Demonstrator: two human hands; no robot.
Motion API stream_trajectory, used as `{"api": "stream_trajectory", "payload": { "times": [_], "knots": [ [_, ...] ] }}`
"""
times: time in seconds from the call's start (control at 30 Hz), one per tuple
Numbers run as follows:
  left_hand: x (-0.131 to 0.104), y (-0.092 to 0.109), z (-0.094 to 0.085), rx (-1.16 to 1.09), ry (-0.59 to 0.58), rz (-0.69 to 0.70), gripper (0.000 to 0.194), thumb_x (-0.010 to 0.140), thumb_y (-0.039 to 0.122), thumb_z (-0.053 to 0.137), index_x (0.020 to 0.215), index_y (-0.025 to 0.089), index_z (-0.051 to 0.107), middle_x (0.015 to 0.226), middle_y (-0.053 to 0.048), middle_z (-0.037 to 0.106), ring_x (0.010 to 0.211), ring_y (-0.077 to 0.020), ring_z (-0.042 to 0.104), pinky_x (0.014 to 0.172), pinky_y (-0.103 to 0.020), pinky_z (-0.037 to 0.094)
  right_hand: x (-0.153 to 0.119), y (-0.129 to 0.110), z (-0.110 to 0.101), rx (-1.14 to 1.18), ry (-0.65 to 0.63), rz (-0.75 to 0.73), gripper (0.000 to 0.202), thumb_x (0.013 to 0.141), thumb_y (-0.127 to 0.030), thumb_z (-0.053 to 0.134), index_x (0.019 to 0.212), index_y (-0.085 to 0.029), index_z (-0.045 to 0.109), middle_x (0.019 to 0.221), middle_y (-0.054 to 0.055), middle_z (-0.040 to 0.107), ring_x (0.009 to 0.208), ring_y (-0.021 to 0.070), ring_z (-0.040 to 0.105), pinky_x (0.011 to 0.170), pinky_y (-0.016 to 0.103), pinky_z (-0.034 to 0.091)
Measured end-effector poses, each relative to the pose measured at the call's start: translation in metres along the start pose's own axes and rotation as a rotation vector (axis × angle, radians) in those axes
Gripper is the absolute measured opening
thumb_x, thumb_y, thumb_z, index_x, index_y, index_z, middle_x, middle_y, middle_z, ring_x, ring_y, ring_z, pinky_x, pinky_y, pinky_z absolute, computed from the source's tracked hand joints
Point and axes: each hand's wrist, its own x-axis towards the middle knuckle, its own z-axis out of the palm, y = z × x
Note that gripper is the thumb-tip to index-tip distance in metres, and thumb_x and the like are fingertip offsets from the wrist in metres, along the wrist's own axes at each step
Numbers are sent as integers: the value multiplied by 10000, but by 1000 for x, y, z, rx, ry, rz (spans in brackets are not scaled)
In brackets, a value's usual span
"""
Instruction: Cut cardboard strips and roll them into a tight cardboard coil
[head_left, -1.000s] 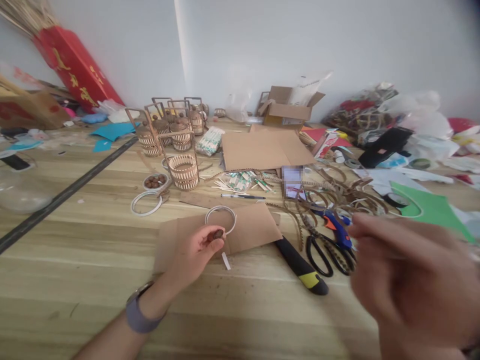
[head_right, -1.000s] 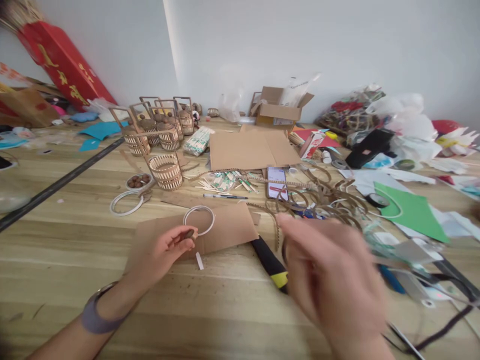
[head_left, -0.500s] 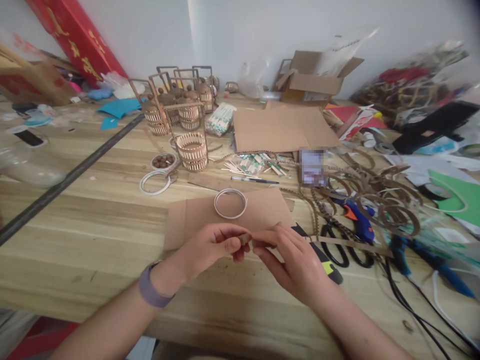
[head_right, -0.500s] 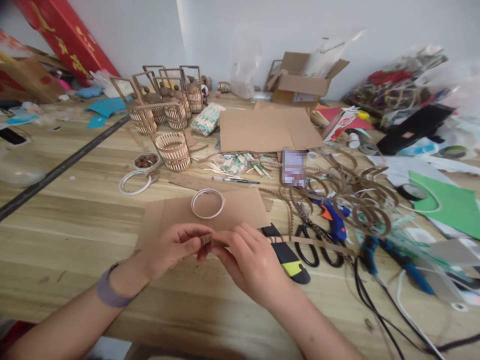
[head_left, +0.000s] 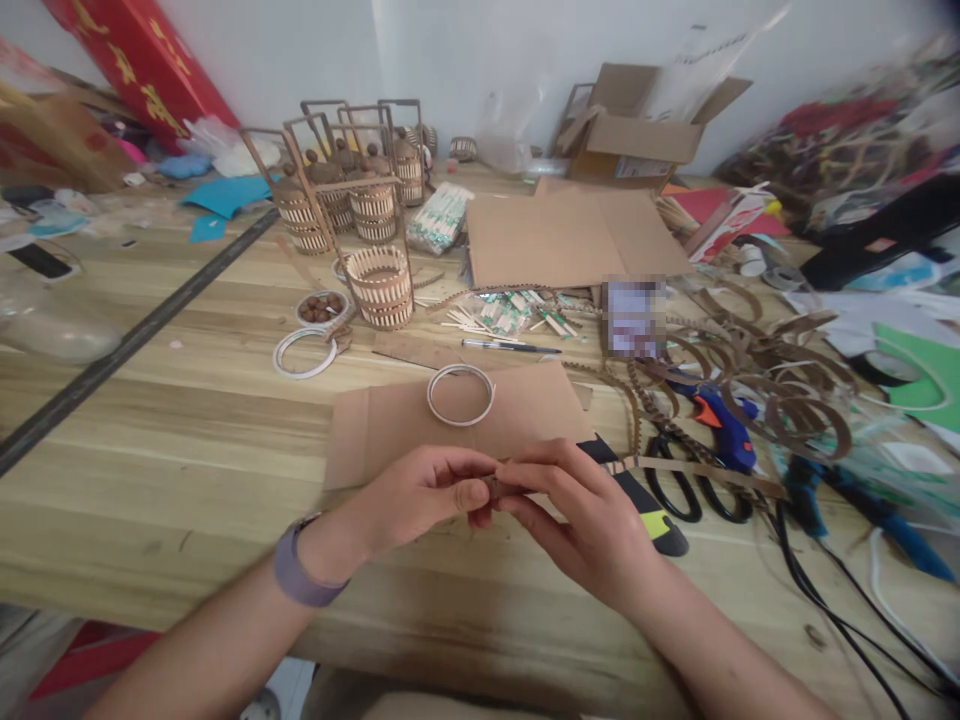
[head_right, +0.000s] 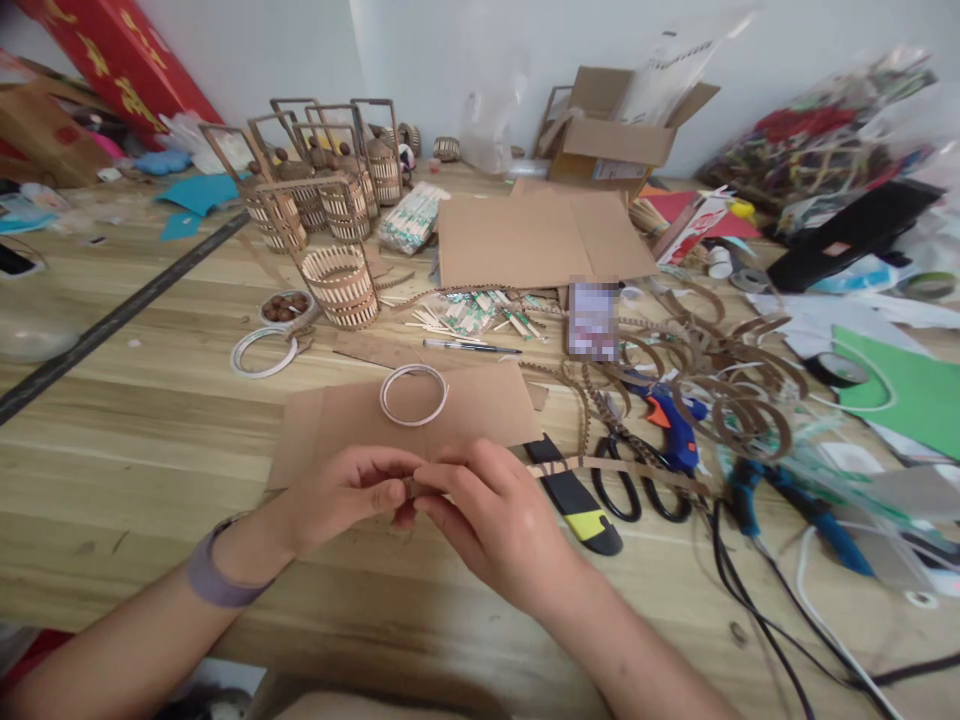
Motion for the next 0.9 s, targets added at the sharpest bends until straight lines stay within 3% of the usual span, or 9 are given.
{"api": "stream_trajectory", "payload": {
  "times": [0.37, 0.53, 0.7, 0.9],
  "knots": [
    [-1, -3, -2, -29, -38, -15, 494, 734, 587, 770, 989, 165, 747, 757, -28, 647, 674, -141, 575, 672, -273, 468, 3, 1, 0, -6, 7, -25, 59, 923, -224, 641, 980, -220, 656, 899, 39, 675, 813, 161, 643, 697, 308, 489],
    [0, -2, -1, -97, -51, -43, 487, 698, 568, 809, 941, 149, 754, 755, -34, 656, 672, -137, 576, 655, -264, 474, 0, -2, 5, -53, 74, -70, 63, 942, -200, 600, 995, -204, 633, 884, 45, 688, 783, 162, 614, 708, 322, 462],
    [1, -7, 0, -287, -53, -71, 478, 647, 507, 872, 909, 125, 754, 738, -36, 690, 609, -114, 591, 622, -243, 478, 0, -5, 6, -92, 157, -109, 83, 956, -174, 556, 1007, -202, 614, 862, 49, 679, 763, 171, 594, 695, 337, 453],
    [2, -11, 3, -460, -36, -157, 490, 691, 551, 828, 858, 98, 743, 724, -60, 714, 602, -117, 640, 597, -212, 497, -1, -6, 5, -63, 192, -114, 83, 968, -157, 534, 1008, -183, 601, 889, 66, 663, 820, 177, 596, 738, 352, 457]
  ]
}}
